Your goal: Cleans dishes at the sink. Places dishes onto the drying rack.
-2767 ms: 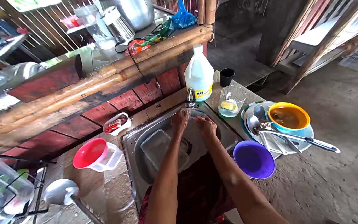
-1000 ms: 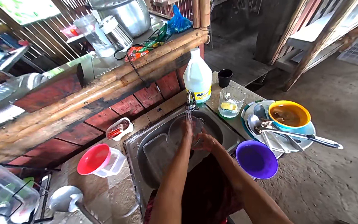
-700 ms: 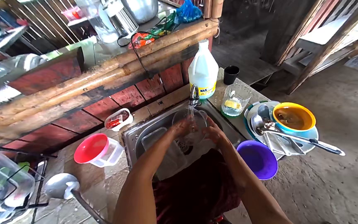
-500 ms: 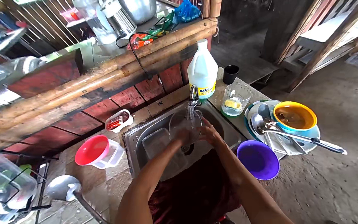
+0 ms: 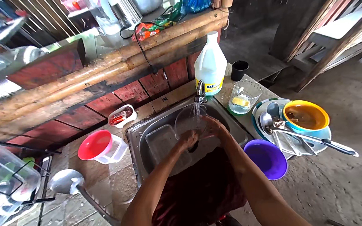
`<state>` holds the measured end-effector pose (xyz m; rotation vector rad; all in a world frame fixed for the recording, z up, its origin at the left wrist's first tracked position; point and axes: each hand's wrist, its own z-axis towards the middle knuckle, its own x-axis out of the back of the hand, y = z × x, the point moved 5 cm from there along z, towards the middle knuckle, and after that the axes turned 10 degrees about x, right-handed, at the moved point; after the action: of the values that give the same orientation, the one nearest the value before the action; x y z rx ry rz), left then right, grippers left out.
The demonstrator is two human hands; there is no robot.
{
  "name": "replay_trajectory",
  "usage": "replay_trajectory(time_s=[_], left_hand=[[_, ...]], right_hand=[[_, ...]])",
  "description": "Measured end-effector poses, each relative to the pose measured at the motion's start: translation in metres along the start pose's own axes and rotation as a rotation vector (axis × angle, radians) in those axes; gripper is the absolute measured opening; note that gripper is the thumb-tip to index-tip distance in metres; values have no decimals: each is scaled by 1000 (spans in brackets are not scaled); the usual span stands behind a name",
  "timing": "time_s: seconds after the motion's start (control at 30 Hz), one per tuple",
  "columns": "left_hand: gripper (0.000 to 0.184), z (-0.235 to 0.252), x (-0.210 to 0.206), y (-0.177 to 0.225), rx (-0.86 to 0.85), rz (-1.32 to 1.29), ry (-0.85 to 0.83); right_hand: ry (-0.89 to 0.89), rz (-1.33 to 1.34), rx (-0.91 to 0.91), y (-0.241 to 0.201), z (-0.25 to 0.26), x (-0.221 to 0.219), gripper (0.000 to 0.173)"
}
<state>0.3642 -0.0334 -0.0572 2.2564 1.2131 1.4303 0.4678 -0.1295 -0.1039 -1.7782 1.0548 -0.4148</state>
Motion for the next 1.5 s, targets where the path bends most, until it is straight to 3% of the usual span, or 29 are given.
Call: replay_trajectory(time_s=[0.13, 0.23, 0.33, 0.47, 0.67, 0.73, 0.8, 0.87, 0.93, 1.03, 1.1, 1.17, 1.23, 1.3, 1.43, 1.5], left_hand=[[40, -22, 12, 22, -56, 38, 67], [39, -5, 32, 14, 10, -331, 228], [42, 2, 50, 2, 123, -757, 355], [42, 3, 65, -11, 221, -1121, 467], [41, 31, 53, -48, 274, -1291, 420], [40, 41, 44, -59, 255, -1306, 413], [39, 52, 37, -64, 240, -1313, 450], [44, 50, 35, -59, 280, -1204, 527], [56, 40, 30, -48, 260, -1138, 549], [56, 28, 8, -30, 47, -987, 755], [57, 17, -2, -12, -67, -758, 929], [50, 7, 2, 14, -103, -350, 1056], [45, 5, 13, 43, -69, -17, 946], [52, 15, 20, 55, -20, 100, 749], [55, 34, 28, 57, -61, 360, 619], [53, 47, 32, 51, -55, 366, 382]], right_hand=[[-40, -273, 48, -21, -11, -2, 67], [-83, -437, 232, -30, -15, -14, 65], [46, -204, 378, -13, -5, -11, 60], [129, 243, 232, 14, -4, -10, 65], [69, 445, -1, 41, 19, -12, 80], [45, 437, 6, 46, 20, -8, 72], [47, 428, 75, 39, 14, -6, 52], [164, 522, 61, 28, 10, -4, 37], [296, 652, 5, 17, 5, -4, 32], [388, 685, 33, 1, -1, 2, 27], [409, 599, 113, -8, -5, 7, 25], [395, 460, 196, -21, -11, 11, 26], [367, 337, 258, -32, -17, 12, 28], [341, 300, 261, -32, -16, 11, 30], [224, 22, 305, -41, -15, 5, 30], [132, -176, 333, -39, -13, 2, 33]])
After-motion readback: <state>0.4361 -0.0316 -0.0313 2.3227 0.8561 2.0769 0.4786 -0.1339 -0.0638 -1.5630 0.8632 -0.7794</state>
